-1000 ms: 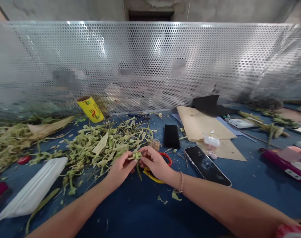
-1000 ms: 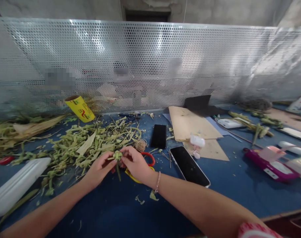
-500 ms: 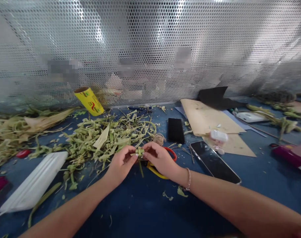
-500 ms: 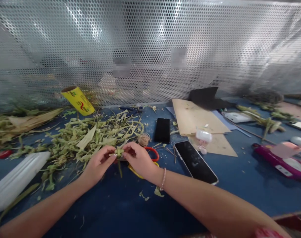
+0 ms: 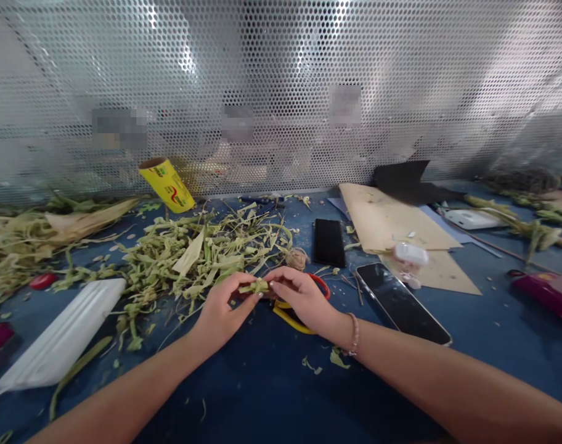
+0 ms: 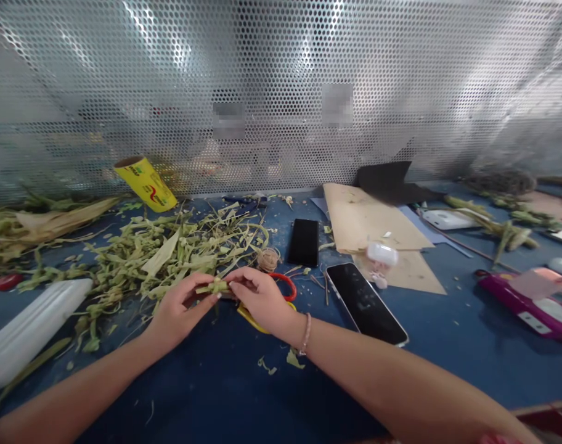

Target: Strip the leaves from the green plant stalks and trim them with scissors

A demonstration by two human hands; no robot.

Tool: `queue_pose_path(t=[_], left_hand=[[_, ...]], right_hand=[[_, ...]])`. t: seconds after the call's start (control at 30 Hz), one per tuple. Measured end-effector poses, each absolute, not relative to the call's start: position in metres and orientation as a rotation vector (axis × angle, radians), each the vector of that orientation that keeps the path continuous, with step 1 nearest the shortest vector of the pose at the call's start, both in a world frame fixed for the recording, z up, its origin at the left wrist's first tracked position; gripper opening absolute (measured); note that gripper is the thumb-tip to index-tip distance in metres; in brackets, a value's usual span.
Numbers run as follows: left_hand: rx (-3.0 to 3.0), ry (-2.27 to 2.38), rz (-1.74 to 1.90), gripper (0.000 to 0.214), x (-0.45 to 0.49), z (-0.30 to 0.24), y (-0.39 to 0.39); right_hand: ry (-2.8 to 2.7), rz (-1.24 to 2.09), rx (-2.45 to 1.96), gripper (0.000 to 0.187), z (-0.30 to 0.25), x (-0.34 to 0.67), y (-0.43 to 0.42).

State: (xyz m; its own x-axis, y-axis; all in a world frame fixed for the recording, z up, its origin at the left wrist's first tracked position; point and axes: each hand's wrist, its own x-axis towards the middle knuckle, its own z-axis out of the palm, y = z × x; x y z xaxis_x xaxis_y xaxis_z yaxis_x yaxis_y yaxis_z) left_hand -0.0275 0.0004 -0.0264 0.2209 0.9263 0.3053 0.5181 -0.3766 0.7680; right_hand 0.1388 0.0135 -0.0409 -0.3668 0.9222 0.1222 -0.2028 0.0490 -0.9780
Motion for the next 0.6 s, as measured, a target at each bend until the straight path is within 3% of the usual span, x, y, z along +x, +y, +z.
queue_pose_path(t=[0.23,0.6], left_hand=[[2.345,1.264,1.102,0.012,-0.0288,-0.0198,-0.0022],[2.323,1.318,1.186,0.011,-0.0309,-0.0202,0.0018]], right_hand=[[-1.461,1.389,-0.803,0.014,-0.0427,0.1379,0.0136],[-1.712,0.994,-0.815,0.01,-0.0392,0.1399,0.0089]])
